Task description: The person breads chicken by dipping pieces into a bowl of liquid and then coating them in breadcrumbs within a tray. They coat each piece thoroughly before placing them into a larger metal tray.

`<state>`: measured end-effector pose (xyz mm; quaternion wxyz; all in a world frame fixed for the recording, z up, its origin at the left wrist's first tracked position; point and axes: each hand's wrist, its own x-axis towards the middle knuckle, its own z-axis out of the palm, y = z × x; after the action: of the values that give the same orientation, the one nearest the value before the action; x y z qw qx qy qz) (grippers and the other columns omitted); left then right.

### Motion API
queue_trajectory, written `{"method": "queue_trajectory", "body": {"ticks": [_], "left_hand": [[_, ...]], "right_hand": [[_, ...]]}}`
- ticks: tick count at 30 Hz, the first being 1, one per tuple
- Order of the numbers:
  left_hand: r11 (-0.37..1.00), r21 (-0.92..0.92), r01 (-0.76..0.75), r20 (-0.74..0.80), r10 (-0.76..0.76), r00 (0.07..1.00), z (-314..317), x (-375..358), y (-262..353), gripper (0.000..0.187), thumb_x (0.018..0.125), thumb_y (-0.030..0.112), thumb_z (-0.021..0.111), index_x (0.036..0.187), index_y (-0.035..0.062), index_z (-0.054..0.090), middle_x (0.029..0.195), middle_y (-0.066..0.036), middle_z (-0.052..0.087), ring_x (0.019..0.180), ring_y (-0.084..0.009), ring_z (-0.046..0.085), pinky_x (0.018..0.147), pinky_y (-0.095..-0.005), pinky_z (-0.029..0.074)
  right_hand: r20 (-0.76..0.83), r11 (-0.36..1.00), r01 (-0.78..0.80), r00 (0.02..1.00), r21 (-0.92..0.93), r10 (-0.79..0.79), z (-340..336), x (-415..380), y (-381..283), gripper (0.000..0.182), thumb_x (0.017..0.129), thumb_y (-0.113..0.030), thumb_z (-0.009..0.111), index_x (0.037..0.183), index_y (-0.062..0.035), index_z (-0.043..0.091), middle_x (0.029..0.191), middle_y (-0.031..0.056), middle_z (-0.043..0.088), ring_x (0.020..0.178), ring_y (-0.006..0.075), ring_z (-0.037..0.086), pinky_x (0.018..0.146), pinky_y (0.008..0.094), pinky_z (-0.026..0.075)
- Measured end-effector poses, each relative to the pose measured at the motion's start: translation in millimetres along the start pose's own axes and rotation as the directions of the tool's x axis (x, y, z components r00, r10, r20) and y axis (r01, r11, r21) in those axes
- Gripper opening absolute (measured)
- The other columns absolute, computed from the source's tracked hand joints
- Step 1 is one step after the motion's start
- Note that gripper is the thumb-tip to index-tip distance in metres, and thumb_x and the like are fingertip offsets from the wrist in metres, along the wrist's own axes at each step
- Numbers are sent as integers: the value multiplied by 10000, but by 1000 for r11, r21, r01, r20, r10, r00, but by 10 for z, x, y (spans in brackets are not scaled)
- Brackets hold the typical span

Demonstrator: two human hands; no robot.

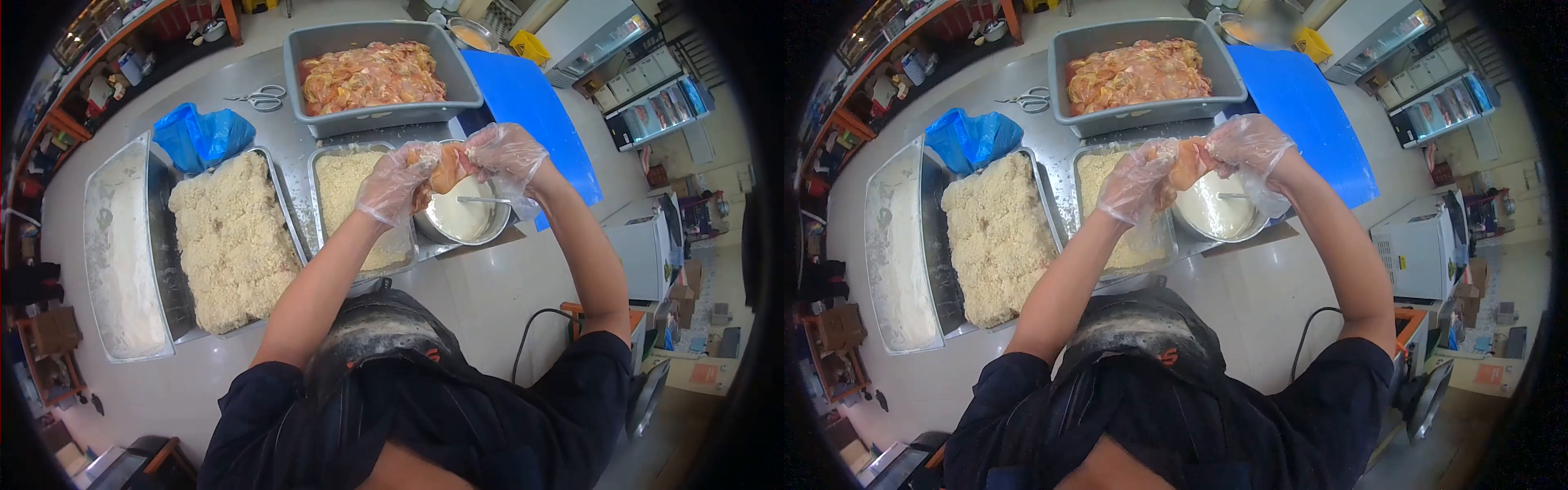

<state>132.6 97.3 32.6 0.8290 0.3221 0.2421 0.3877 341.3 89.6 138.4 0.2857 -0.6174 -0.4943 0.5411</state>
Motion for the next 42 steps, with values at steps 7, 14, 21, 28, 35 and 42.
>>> {"method": "queue_trajectory", "body": {"ticks": [7,14,21,28,35,42], "left_hand": [[995,0,101,3,-101,995,30,-62,-60,333,932,237,678,1213,84,587,900,-6,609,720,-94,568,554,-263,466],[980,198,11,-106,11,994,28,33,-115,212,948,171,657,1126,66,611,803,-8,622,590,-84,568,514,-236,462],[634,727,-262,-109,484,868,-284,-103,-200,381,934,187,680,1268,30,586,1201,-88,650,1076,-170,614,984,-297,472],[624,781,17,-424,510,748,-1049,-1303,27,434,908,139,690,1297,5,552,1281,-125,602,1178,-241,593,1018,-351,475],[749,660,-63,-624,592,510,-1597,-2496,-193,428,937,158,660,1333,32,554,1322,-99,568,1173,-221,573,972,-344,491],[827,546,-134,-754,555,351,-1466,-2854,-184,464,923,96,647,1362,16,522,1367,-120,533,1201,-234,560,941,-356,518]], "right_hand": [[247,974,-227,943,-17,225,3,21,-12,305,859,-226,732,1000,33,652,856,101,654,727,164,649,571,294,532],[188,993,-31,981,-117,53,-51,166,165,308,883,-253,686,1025,21,691,772,77,648,627,142,620,477,264,499],[129,622,225,972,-750,-196,-193,261,-35,257,838,-223,671,904,20,725,739,117,682,627,183,622,628,348,518],[235,525,189,972,-830,21,-171,501,332,257,816,-231,702,896,10,746,784,261,659,719,375,636,701,408,521],[-7,277,28,992,-961,-124,-16,1213,1571,291,817,-302,698,890,-24,740,930,252,684,882,414,671,799,462,534],[-306,402,-198,925,-894,-224,-37,1255,1371,322,843,-387,675,923,-86,756,959,218,698,862,383,682,812,464,538]]}}
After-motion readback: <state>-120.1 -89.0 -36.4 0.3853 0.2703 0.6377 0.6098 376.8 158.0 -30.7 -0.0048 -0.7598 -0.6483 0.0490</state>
